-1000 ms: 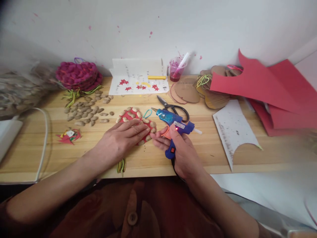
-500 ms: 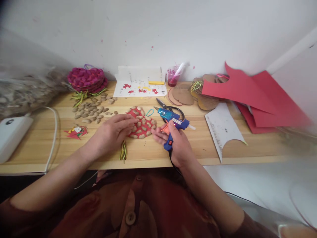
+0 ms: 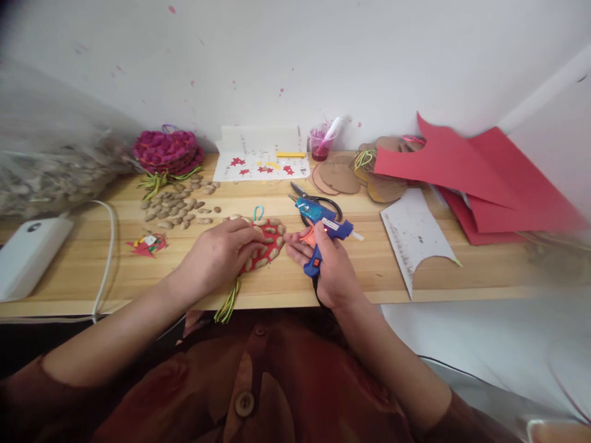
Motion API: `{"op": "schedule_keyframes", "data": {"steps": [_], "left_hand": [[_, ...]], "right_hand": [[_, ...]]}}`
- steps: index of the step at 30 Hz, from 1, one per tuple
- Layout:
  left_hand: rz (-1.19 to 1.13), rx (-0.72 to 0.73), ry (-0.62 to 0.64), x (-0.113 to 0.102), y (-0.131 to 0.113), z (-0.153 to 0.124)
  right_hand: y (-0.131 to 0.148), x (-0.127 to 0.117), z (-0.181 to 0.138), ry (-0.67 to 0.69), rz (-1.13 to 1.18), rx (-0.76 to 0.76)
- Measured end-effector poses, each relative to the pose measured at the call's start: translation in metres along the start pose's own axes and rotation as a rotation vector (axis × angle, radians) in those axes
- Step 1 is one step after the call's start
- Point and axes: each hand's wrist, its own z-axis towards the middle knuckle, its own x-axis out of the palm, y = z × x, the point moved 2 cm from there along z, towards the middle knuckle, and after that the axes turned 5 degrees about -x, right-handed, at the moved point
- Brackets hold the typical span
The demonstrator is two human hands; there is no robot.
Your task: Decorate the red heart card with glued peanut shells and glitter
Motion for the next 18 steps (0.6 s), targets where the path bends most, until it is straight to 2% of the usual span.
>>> {"op": "schedule_keyframes", "data": {"steps": [6,15,18], "left_hand": [[0.118,-0.082,0.110,0.002,-0.006,0.015],[0.293,-0.068,0.220,0.001,-0.011,0.017],[0.293,-0.050,0.206,0.000,-0.013,0.018]], "right_hand": [[0.000,0.001,-0.002,-0.002,0.006,-0.016],[0.003,0.004,-0.003,-0.005,-0.012,-0.024],[0.003,0.003,-0.003,0.004,-0.020,-0.029]]}}
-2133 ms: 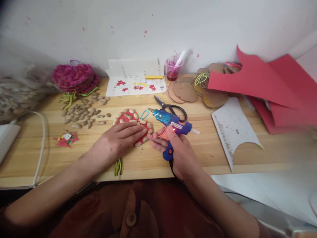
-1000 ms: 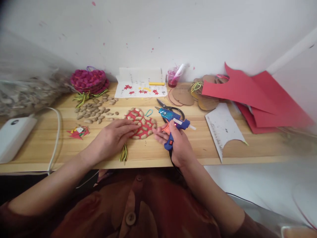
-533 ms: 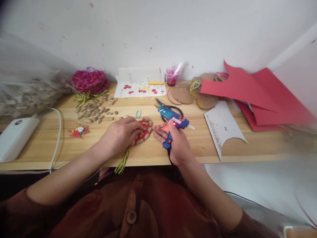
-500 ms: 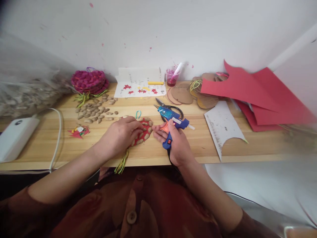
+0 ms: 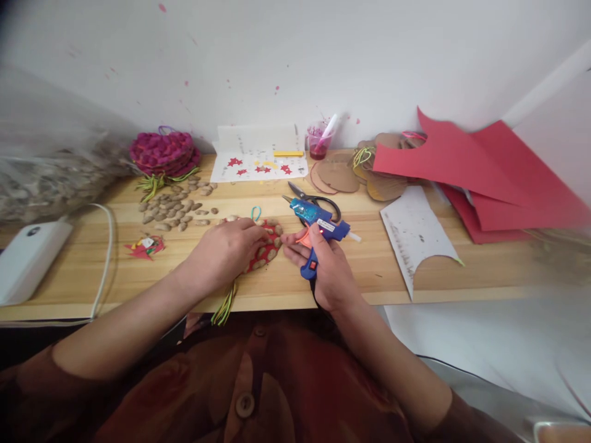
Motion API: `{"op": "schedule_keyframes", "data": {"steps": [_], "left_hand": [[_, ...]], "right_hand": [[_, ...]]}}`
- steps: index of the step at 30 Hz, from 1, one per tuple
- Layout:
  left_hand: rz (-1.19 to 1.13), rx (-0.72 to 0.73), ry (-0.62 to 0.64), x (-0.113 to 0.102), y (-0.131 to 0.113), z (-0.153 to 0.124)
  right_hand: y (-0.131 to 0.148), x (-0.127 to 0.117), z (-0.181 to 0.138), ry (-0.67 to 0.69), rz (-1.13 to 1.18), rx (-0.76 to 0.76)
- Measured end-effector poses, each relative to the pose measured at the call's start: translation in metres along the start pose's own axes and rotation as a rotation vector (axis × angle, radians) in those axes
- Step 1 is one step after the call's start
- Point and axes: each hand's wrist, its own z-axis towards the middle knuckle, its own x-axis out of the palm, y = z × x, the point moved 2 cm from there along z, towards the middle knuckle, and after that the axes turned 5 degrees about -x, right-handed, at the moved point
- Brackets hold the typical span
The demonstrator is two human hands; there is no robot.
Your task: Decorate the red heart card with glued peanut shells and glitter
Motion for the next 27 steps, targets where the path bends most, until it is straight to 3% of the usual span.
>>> {"op": "schedule_keyframes", "data": {"steps": [13,16,21,27], "left_hand": [[0.026,-0.016,-0.005,0.000,-0.007,0.003],[-0.059,-0.025,-0.051,0.001,-0.002,0.003],[-0.581,-0.158,-0.174,-0.007,0.026,-0.006],[-1.465,-0.363,0.060,-0.004,0.039,-0.030]], "right_hand": [[-0.001,0.000,-0.001,0.009,-0.023,-0.006],[0.000,0.000,-0.002,0.019,-0.011,-0.018],[0.000,-0.003,-0.003,0.035,0.000,-0.037],[0.004,-0.003,-0.017,0.057,-0.115,-0.070]]}}
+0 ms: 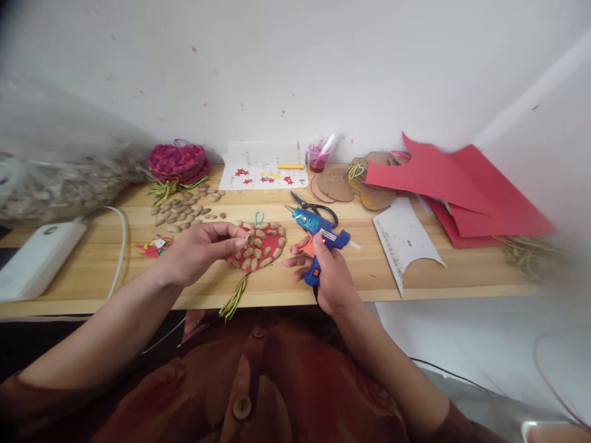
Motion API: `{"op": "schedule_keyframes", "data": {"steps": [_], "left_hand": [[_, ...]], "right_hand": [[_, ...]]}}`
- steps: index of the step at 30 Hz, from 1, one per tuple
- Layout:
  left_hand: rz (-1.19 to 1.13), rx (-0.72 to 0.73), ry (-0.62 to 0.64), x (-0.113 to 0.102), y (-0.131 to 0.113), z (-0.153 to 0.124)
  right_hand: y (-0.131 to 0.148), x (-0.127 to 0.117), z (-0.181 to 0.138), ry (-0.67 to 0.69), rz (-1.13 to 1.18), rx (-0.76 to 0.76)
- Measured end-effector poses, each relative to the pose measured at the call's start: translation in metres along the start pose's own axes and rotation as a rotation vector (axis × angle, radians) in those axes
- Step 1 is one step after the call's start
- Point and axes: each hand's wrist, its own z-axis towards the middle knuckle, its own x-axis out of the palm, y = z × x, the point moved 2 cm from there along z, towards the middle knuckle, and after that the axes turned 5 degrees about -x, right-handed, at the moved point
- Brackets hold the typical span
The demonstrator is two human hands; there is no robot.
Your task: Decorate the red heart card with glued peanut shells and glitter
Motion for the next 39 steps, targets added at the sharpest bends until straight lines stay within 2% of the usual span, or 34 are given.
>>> {"op": "schedule_keyframes", "data": {"steps": [3,7,13,20,25,31,34,39], "left_hand": [[-0.261,-0.093,0.064,0.004,0.008,-0.008],[-0.440,-0.176,0.109,0.010,0.014,-0.016],[-0.520,-0.194,0.171,0.016,0.010,-0.028],[-0.514,-0.193,0.185,0.014,0.011,-0.037],[-0.530,-0.170,0.160,0.012,0.012,-0.041],[-0.463,-0.143,0.122,0.019,0.018,-0.046],[-0.426,-0.140,0.123,0.022,0.020,-0.048],[-0.447,-0.146,0.106,0.022,0.022,-0.049]], "right_hand": [[0.008,0.004,-0.015,0.052,-0.080,-0.011],[0.023,0.006,-0.037,0.106,-0.229,-0.056],[0.033,0.008,-0.059,0.191,-0.566,-0.171],[0.032,0.017,-0.067,0.223,-0.691,-0.282],[0.034,0.016,-0.069,0.174,-0.619,-0.289],[0.027,0.015,-0.063,0.043,-0.288,-0.123],[0.024,0.019,-0.063,0.056,-0.235,-0.075],[0.023,0.020,-0.065,0.092,-0.259,-0.100]]}}
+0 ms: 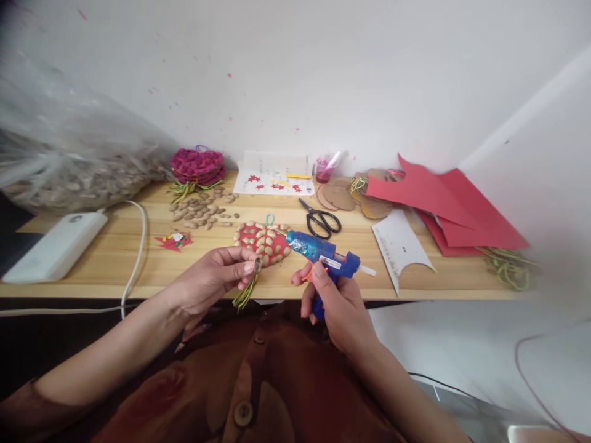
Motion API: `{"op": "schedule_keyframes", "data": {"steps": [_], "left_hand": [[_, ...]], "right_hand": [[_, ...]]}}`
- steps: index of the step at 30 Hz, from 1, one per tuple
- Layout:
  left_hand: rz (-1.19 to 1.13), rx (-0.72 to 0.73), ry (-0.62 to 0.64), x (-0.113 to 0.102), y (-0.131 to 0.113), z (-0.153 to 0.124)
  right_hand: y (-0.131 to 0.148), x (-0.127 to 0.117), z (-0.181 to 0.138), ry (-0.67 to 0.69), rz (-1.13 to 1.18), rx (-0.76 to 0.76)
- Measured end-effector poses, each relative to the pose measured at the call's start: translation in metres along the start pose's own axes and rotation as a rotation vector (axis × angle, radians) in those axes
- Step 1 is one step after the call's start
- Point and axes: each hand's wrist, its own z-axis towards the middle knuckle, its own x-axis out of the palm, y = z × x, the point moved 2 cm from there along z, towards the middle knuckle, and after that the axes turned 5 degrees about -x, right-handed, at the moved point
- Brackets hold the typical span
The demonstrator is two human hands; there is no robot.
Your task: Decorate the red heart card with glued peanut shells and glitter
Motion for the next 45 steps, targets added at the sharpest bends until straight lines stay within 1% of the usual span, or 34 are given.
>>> {"op": "schedule_keyframes", "data": {"steps": [4,7,11,16,24,29,37,45], "left_hand": [[-0.002,-0.009,-0.008,-0.001,0.002,0.000],[-0.011,-0.028,-0.007,-0.001,0.003,0.000],[-0.039,-0.012,-0.004,-0.003,0.000,0.000],[-0.064,0.019,-0.009,-0.003,-0.005,-0.004],[-0.090,0.046,0.008,0.000,-0.006,-0.006],[-0.090,0.029,0.023,0.002,-0.005,-0.007],[-0.086,0.028,0.004,0.000,-0.005,-0.008],[-0.074,0.000,0.003,-0.002,-0.003,-0.008]], "right_hand": [[-0.003,-0.002,0.000,0.010,-0.017,-0.017],[-0.005,-0.004,-0.002,0.049,-0.050,-0.023],[-0.002,-0.007,-0.009,0.098,-0.202,-0.062],[0.006,-0.008,-0.016,0.168,-0.383,-0.174],[0.013,-0.008,-0.027,0.195,-0.545,-0.202],[0.016,-0.009,-0.029,0.190,-0.692,-0.303],[0.012,-0.011,-0.028,0.207,-0.761,-0.321],[0.015,-0.005,-0.026,0.207,-0.758,-0.337]]}}
